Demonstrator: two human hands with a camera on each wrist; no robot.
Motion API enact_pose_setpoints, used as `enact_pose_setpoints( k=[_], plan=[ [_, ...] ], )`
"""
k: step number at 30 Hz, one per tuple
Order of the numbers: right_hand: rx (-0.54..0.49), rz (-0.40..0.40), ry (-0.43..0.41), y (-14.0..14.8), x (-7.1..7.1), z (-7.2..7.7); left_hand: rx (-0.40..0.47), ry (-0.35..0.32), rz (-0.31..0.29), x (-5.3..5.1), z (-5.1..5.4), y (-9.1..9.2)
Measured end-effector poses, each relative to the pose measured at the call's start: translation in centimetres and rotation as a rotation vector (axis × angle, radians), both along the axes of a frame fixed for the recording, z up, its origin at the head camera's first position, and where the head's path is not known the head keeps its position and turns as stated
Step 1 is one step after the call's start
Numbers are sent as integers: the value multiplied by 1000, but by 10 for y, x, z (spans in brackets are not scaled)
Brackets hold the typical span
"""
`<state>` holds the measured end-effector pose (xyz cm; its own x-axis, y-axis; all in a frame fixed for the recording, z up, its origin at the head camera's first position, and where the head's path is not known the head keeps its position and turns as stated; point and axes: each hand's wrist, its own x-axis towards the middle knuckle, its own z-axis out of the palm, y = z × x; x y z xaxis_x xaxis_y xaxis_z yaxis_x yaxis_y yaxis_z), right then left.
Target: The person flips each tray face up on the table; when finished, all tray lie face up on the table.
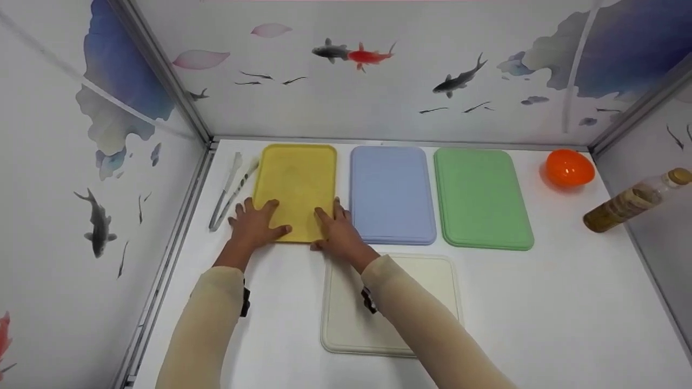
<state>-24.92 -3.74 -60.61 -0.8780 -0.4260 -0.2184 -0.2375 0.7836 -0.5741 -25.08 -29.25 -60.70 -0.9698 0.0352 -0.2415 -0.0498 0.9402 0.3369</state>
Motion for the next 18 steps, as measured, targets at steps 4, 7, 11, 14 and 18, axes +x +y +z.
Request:
enact_pose_setpoints(
  k=[4, 7, 11, 14, 18],
  plan=[
    [-1, 11, -4, -2, -2, 0, -16, 2, 4, 2, 3, -1],
    [-5, 19, 1, -2, -2, 0, -17, -3, 5, 3, 5, -1],
    [-5, 32, 23, -1, -1, -5, -24, -24, 5, 4, 7, 0],
    [-6, 29, 23, 0, -1, -6, -25, -30, 2, 3, 7, 1],
    [-4, 19, 13, 1, -2, -3, -17, -20, -2, 0, 7, 3]
  ],
)
